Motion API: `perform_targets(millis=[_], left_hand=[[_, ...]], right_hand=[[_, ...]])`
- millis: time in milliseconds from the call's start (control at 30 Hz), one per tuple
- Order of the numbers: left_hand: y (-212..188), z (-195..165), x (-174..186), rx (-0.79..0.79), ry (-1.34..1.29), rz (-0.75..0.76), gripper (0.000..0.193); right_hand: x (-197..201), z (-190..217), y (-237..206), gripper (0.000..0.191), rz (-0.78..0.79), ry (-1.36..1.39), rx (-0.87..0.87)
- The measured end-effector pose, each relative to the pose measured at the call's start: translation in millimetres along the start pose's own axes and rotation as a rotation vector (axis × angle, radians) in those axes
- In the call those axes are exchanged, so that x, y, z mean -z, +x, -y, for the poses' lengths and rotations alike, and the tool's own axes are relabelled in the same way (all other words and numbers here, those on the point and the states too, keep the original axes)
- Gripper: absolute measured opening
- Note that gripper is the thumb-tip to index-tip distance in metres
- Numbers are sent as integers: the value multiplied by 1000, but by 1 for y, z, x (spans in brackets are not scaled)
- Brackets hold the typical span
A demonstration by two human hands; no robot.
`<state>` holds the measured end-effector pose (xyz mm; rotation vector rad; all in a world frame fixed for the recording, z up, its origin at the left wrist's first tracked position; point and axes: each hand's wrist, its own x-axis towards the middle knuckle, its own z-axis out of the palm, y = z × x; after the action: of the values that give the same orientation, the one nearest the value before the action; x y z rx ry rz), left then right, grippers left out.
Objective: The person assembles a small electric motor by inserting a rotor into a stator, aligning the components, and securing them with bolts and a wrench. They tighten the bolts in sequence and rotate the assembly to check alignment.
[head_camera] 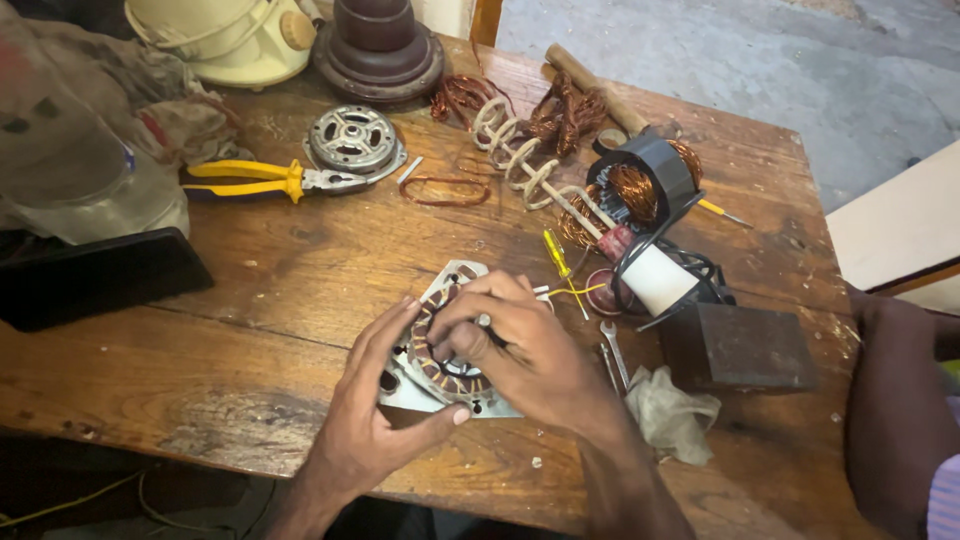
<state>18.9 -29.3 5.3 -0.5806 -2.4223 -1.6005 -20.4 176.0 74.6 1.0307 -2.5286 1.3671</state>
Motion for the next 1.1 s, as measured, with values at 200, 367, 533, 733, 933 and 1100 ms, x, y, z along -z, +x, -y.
perform_targets(millis=[200, 367, 533, 733, 933, 1100], left_hand=[[-1, 0, 0, 18, 7, 4, 104], [0, -1, -1, 39, -7, 8, 104], [-1, 1, -3, 8, -37, -16, 103], [0, 3, -3, 0, -8, -11, 102], [1, -1, -2, 37, -23, -1, 101], [0, 0, -2, 11, -24, 1, 100]], right_hand=[[23, -8, -3, 38, 45, 127, -2], [31, -23, -12, 35, 119, 363, 20], [14, -35, -17, 25, 27, 335, -34], [1, -44, -18, 26, -121, 473, -81], [-12, -46, -13, 44, -245, 578, -172], [8, -39, -14, 42, -106, 546, -97]])
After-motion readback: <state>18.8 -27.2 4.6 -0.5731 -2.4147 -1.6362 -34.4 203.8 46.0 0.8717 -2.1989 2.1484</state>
